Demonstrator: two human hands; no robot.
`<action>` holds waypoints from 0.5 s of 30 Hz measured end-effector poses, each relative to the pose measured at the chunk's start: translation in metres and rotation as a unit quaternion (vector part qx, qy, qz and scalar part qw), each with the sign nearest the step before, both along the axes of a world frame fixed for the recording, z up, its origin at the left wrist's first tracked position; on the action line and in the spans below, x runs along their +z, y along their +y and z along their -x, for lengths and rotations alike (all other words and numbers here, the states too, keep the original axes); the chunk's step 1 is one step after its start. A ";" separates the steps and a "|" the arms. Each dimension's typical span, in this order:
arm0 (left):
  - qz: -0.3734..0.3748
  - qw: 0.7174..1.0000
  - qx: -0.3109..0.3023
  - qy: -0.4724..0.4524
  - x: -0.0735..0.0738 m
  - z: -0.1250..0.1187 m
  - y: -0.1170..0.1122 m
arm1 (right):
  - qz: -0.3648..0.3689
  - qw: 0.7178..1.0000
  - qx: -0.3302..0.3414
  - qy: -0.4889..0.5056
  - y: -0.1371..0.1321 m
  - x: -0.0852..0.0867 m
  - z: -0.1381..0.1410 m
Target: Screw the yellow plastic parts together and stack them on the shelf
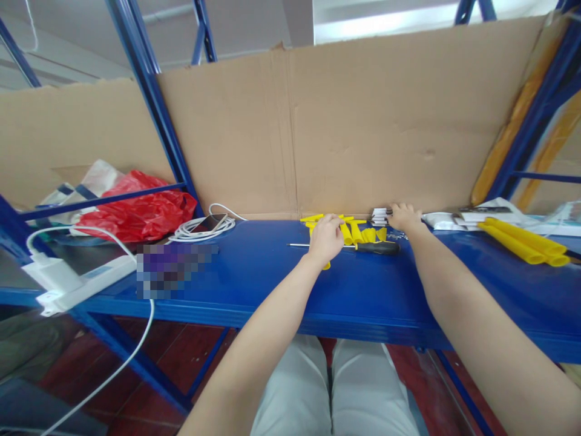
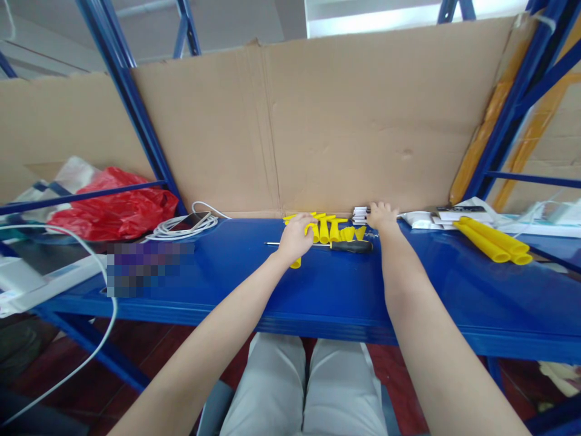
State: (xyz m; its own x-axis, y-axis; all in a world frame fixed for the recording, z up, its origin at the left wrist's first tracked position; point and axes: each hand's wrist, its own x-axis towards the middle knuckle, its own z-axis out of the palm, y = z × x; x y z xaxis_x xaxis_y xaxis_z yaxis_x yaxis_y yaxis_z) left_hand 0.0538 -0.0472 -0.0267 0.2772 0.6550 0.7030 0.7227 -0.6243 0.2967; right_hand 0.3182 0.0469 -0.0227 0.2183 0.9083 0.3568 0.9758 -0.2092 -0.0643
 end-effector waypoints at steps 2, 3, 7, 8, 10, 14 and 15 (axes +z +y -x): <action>0.003 1.000 0.000 0.001 0.000 0.000 -0.001 | 0.014 1.000 -0.011 -0.002 0.000 0.002 0.001; 0.004 1.000 0.001 0.001 0.000 0.000 -0.001 | 0.019 1.000 -0.018 -0.002 -0.001 0.003 0.001; 0.006 1.000 -0.001 -0.003 0.000 -0.001 0.000 | 0.001 0.999 -0.034 0.015 -0.003 0.003 0.001; 0.006 1.000 -0.002 -0.003 0.000 -0.001 0.000 | -0.012 0.999 -0.036 0.023 -0.003 0.001 0.000; 0.008 1.000 -0.002 -0.003 0.000 -0.001 0.000 | -0.042 0.997 -0.043 0.045 -0.003 -0.002 -0.003; 0.009 1.000 0.001 -0.001 0.001 -0.001 -0.001 | -0.080 0.988 -0.060 0.114 -0.002 -0.009 -0.010; 0.008 1.000 0.001 0.000 0.001 -0.001 -0.001 | -0.083 0.986 -0.063 0.132 -0.001 -0.010 -0.011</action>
